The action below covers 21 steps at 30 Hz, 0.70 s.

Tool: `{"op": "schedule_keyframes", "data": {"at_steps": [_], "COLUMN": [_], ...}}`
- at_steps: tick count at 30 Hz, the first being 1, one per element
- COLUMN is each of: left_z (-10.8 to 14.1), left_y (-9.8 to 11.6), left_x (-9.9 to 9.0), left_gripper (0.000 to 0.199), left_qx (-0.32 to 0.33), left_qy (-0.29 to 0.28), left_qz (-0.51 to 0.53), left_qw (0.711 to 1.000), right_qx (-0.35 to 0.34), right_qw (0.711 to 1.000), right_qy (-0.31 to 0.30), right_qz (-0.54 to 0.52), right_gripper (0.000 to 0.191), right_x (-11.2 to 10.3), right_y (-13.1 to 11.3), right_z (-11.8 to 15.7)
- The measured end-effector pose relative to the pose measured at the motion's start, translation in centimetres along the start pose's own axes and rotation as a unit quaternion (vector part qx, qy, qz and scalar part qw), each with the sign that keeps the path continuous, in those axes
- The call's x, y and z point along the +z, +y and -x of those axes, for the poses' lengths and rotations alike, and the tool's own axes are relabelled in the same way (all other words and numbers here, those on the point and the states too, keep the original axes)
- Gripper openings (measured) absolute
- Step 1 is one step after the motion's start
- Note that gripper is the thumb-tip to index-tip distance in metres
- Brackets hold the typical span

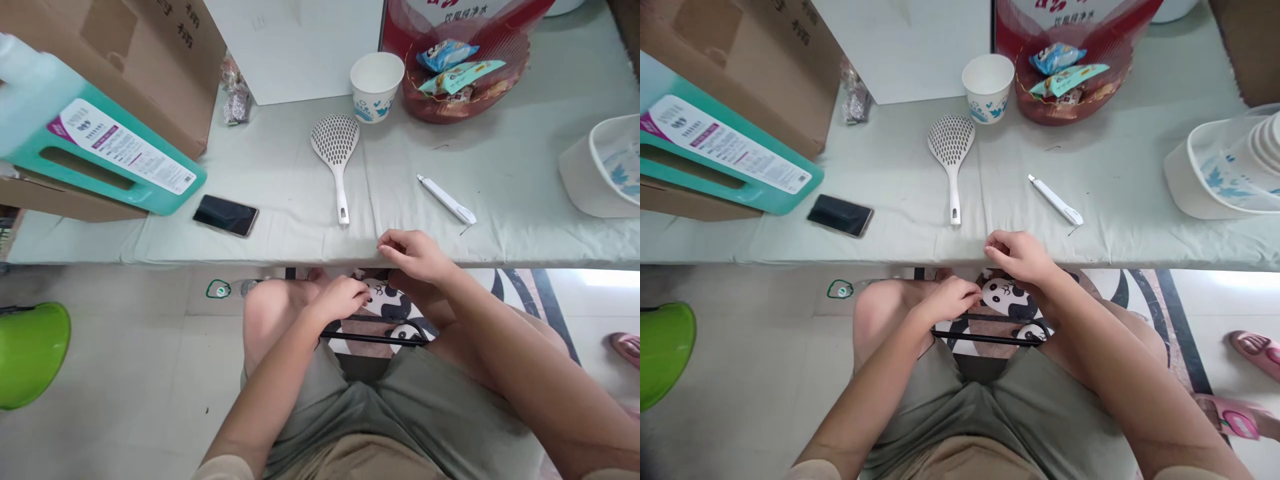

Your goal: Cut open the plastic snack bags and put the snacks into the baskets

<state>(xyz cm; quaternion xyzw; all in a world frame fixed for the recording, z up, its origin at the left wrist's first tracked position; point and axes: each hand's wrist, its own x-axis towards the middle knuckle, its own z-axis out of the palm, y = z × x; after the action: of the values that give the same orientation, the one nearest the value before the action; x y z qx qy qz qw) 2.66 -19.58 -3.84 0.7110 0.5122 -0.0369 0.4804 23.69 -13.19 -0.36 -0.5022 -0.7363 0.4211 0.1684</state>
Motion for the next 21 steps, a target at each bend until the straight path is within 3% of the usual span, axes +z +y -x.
{"op": "schedule_keyframes", "data": {"at_steps": [3, 6, 8, 11, 16, 21], "left_z": [0.5, 0.9, 1.1, 1.3, 0.6, -3.2], "left_y": [0.3, 0.7, 1.1, 2.1, 3.1, 2.3], "left_x": [-0.3, -0.7, -1.1, -2.6, -6.4, -9.2], "left_gripper": [0.036, 0.015, 0.027, 0.023, 0.022, 0.033], "left_qx": [0.034, 0.01, 0.012, 0.051, 0.085, 0.119], "left_qy": [0.017, 0.056, 0.076, 0.117, 0.201, 0.316], "left_qz": [0.053, 0.128, 0.188, 0.242, 0.264, 0.191], "left_qw": [0.998, 0.99, 0.979, 0.962, 0.939, 0.922], "right_qx": [0.01, 0.019, 0.017, 0.011, 0.007, 0.013], "right_qw": [1.0, 0.999, 0.999, 0.999, 0.999, 0.999], "right_qy": [0.016, 0.027, 0.031, 0.027, 0.031, 0.022], "right_qz": [0.01, 0.004, -0.004, -0.012, -0.014, -0.033], "right_gripper": [0.029, 0.031, 0.031, 0.03, 0.029, 0.023], "right_x": [0.5, 0.7, 0.7, 0.7, 0.7, 0.7], "right_y": [-0.4, -0.6, -0.6, -0.4, 0.0, 0.0], "right_z": [-0.1, -0.1, -0.2, -0.3, -0.5, -0.5]}}
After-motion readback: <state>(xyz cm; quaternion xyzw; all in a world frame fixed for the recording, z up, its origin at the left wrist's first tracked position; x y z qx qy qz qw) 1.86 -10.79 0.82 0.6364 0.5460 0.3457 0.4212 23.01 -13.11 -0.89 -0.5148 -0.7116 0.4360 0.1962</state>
